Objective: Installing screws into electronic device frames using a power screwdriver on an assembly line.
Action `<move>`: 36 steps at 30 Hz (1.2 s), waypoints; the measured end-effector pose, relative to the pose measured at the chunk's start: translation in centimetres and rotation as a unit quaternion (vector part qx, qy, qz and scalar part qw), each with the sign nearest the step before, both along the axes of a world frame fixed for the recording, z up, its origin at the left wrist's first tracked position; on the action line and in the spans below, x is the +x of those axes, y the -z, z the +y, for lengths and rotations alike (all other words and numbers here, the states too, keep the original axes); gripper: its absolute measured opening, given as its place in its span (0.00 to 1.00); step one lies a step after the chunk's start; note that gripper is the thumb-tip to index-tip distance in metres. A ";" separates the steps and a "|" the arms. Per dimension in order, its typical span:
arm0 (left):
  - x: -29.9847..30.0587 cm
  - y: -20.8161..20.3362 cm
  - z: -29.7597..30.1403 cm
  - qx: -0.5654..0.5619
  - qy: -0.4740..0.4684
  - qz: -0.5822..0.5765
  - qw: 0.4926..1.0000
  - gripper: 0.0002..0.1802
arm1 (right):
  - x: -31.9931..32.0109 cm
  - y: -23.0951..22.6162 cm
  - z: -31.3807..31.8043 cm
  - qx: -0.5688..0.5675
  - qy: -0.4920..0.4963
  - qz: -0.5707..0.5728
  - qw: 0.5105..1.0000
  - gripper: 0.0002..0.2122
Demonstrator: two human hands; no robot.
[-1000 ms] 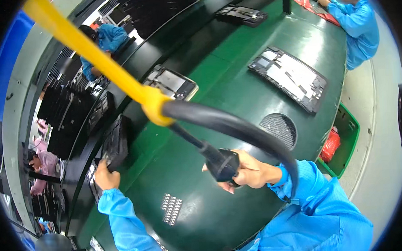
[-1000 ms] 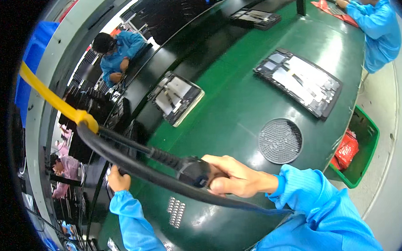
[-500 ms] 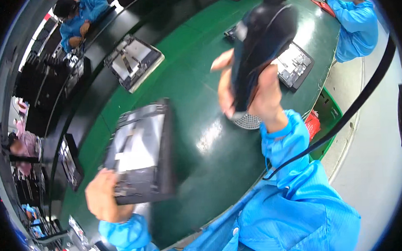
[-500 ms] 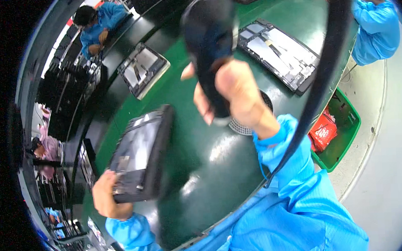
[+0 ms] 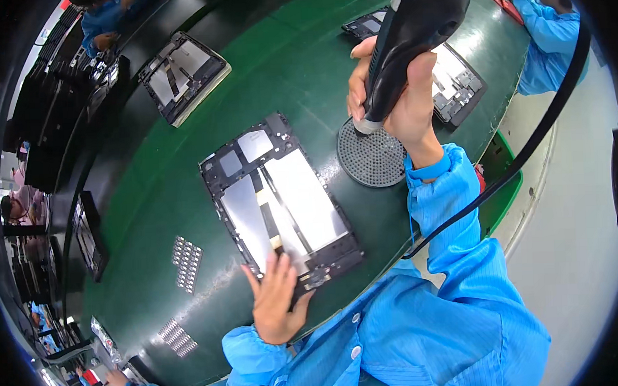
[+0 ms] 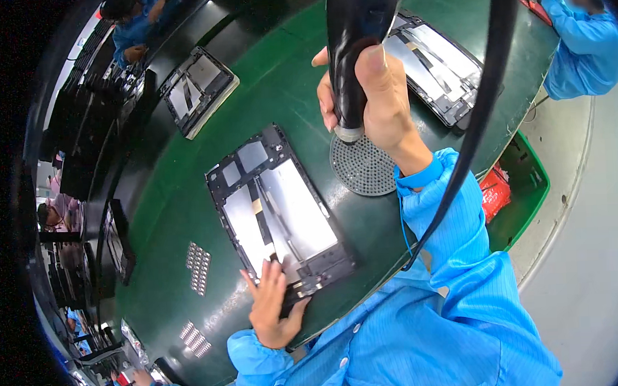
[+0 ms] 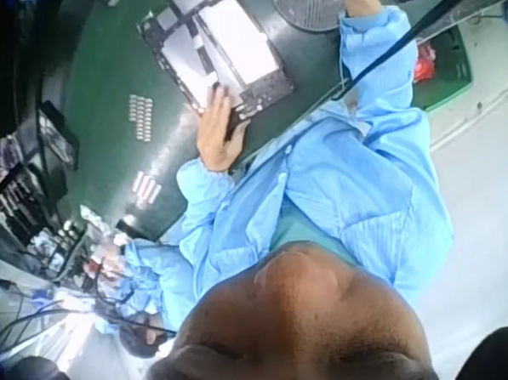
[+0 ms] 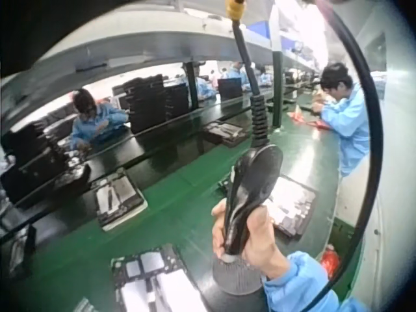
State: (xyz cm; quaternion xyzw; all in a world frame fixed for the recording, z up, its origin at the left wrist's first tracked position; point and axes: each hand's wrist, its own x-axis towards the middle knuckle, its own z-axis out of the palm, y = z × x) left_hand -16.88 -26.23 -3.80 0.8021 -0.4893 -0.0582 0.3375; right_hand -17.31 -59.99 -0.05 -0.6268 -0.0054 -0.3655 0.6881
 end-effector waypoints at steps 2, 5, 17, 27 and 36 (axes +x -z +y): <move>-1.5 -0.3 -1.5 0.016 -0.002 -0.017 1.000 0.24 | 0.4 0.1 -0.4 -0.007 0.001 0.001 1.000 0.40; -2.7 0.5 -2.6 0.018 0.007 -0.042 0.999 0.22 | 0.8 0.6 -1.0 -0.004 0.005 0.010 1.000 0.40; -0.3 -0.7 -6.4 -0.089 0.050 0.060 0.993 0.14 | 2.5 2.1 -3.1 0.050 0.004 -0.010 0.999 0.36; 2.9 -1.6 -7.3 -0.151 -0.168 0.106 0.969 0.09 | 2.6 2.4 -4.4 0.045 -0.014 -0.019 0.999 0.35; 5.7 -0.3 -6.6 -0.167 -0.285 0.368 0.869 0.07 | 1.3 1.6 -5.7 0.047 -0.051 -0.041 0.997 0.42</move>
